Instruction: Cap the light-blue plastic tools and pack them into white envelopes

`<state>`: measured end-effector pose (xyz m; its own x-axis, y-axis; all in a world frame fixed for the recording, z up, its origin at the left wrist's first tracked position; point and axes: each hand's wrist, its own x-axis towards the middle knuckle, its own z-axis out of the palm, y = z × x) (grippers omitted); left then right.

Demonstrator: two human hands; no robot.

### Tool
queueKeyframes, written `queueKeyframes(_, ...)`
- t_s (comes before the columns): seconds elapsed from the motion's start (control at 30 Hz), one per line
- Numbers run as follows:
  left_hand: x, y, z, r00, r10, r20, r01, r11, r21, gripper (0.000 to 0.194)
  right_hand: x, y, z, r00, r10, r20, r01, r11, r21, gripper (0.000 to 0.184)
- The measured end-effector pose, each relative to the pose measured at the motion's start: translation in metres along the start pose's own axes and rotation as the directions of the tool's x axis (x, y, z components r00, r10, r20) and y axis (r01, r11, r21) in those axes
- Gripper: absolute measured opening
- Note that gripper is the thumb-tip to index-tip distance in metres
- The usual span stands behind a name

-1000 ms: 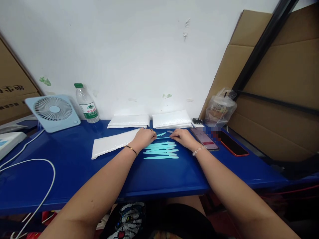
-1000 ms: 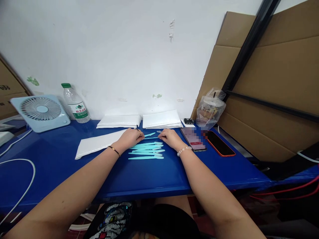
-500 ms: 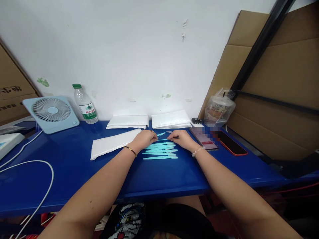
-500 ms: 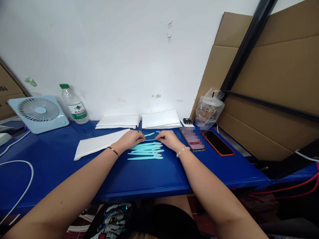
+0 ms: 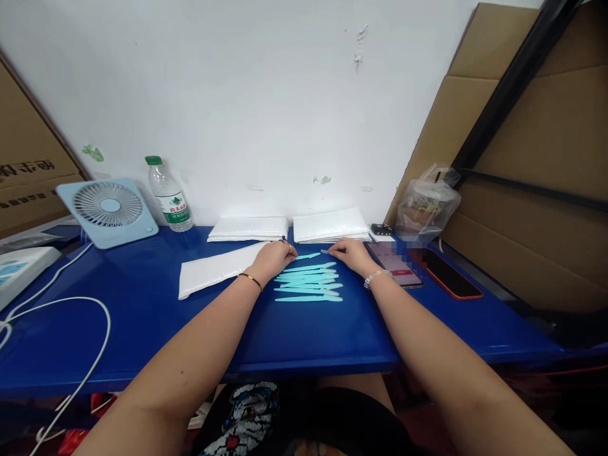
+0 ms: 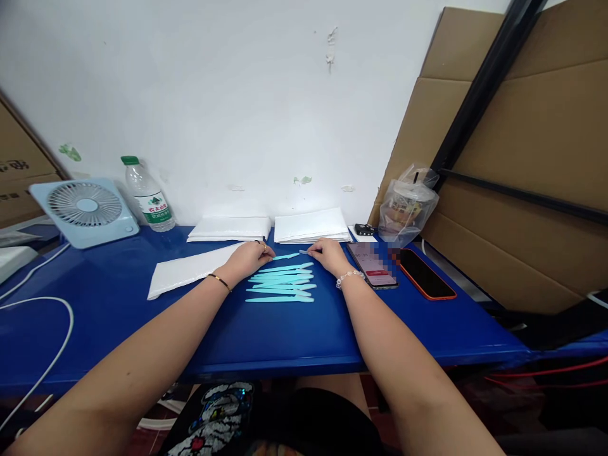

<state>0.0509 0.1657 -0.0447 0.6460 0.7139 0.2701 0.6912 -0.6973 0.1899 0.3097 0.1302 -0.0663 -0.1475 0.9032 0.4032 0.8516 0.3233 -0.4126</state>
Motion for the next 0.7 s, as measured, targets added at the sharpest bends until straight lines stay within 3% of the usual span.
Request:
queueKeyframes(0.27, 0.001, -0.003, 0.001, 1.0, -0.003, -0.007, 0.003, 1.0, -0.013, 0.021, -0.006, -0.01, -0.004, 0.985, -0.173, 0.028, 0.172, 0.985, 0.027, 0.016)
queueKeyframes(0.7, 0.004, 0.001, 0.002, 0.999, 0.045, 0.025, -0.041, 0.991, -0.125, 0.022, -0.003, -0.025, 0.003, 0.997, -0.052, 0.057, 0.045, 0.99, 0.132, 0.01)
